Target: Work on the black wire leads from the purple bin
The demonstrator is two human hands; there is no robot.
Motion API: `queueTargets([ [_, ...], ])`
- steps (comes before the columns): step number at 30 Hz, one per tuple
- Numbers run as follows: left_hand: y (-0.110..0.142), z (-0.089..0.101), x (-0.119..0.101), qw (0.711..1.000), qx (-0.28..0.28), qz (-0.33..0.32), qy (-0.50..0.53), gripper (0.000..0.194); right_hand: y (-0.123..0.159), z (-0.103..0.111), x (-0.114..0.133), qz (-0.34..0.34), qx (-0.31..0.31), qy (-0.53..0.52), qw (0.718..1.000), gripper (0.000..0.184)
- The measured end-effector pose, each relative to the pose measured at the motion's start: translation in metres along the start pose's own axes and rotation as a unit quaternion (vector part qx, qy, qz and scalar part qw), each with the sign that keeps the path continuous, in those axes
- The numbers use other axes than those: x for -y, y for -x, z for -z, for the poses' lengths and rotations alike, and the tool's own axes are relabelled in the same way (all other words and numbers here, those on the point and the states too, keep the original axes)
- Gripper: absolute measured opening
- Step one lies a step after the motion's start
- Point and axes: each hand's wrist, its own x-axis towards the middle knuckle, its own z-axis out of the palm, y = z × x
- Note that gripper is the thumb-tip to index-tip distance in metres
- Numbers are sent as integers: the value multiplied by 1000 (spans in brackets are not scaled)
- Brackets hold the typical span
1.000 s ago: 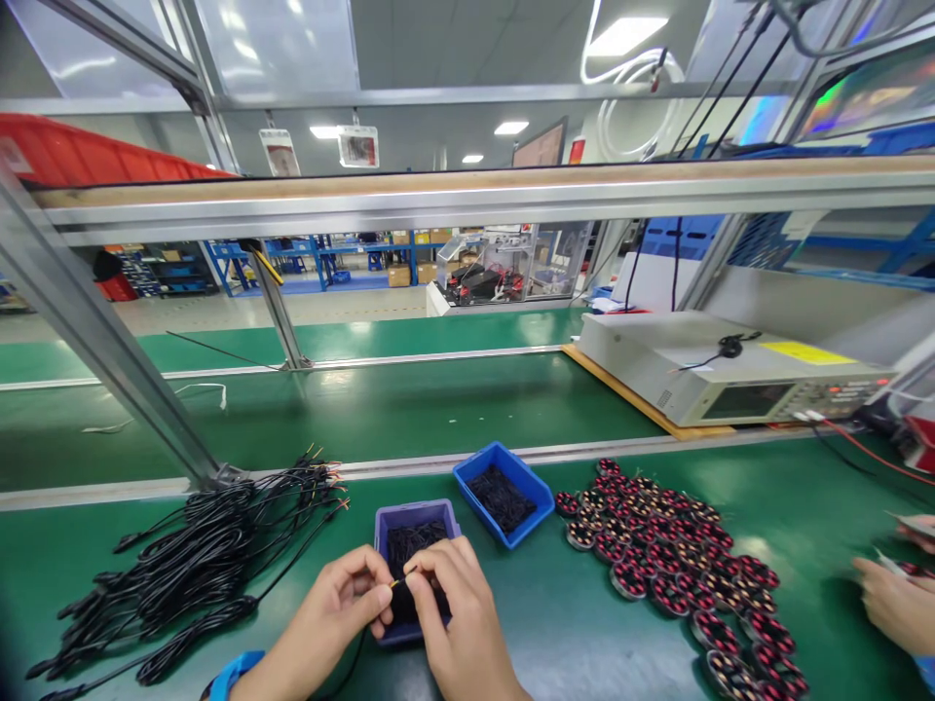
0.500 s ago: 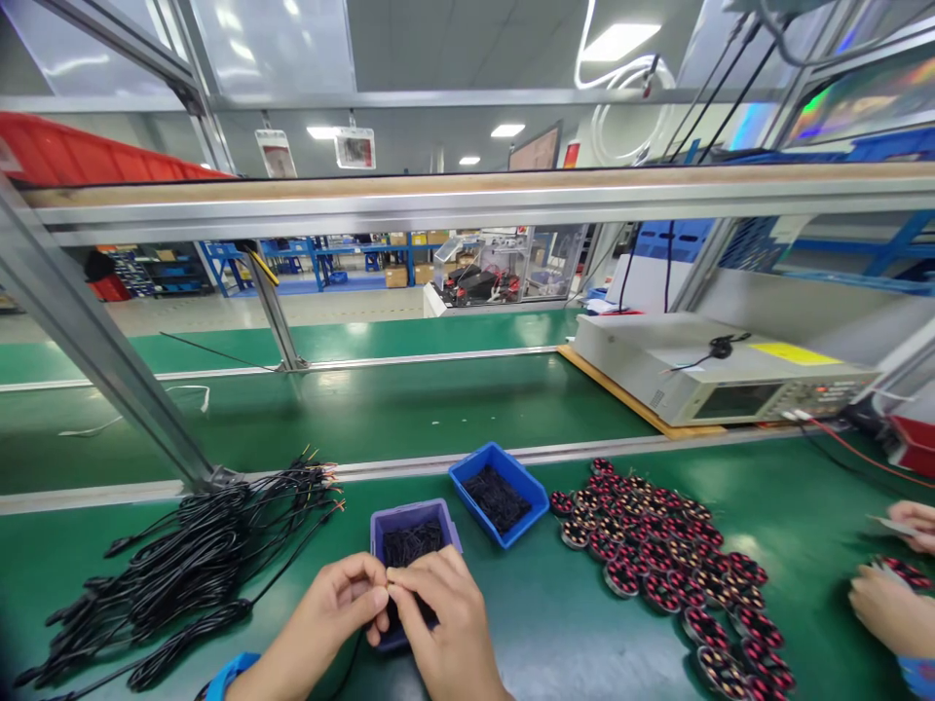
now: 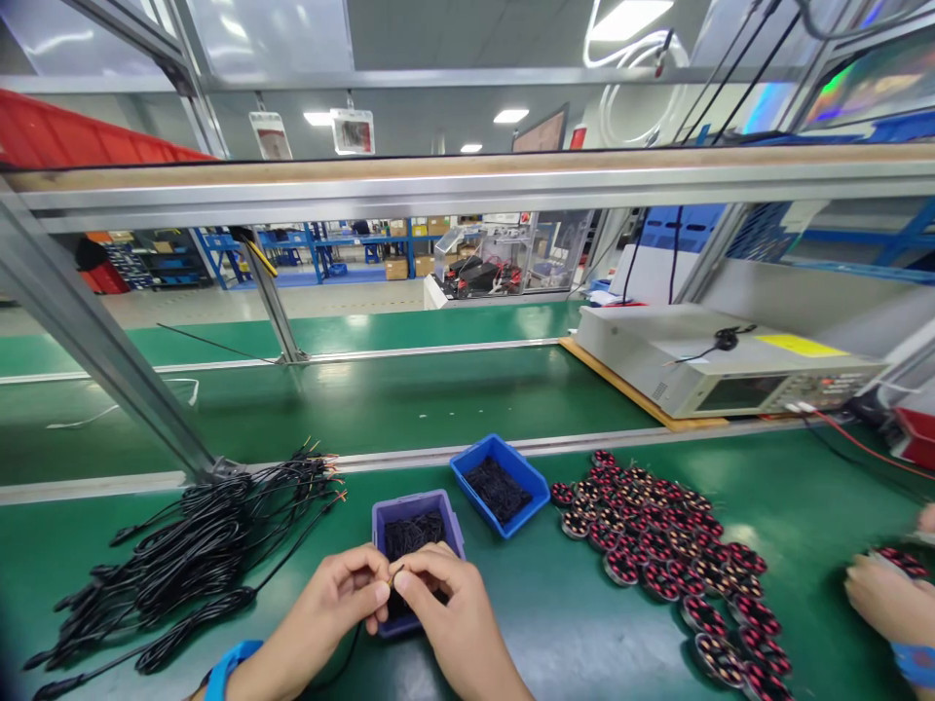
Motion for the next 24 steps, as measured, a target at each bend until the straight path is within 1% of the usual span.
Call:
queueTargets([
  [5,0,0,1,1000,-5,-4,-4,41,0,2,0,1,-2,3,1000,31],
  [11,-1,0,3,1000,-9,3,-4,42,0,4,-3,-5,-26,-21,999,29],
  [17,-1,1,3,1000,-8,-2,-8,42,0,3,-1,-15,0,-10,1000,30],
  [24,-1,0,4,1000,-10,4,2,43,-1,4,0,-4,-7,-10,1000,31],
])
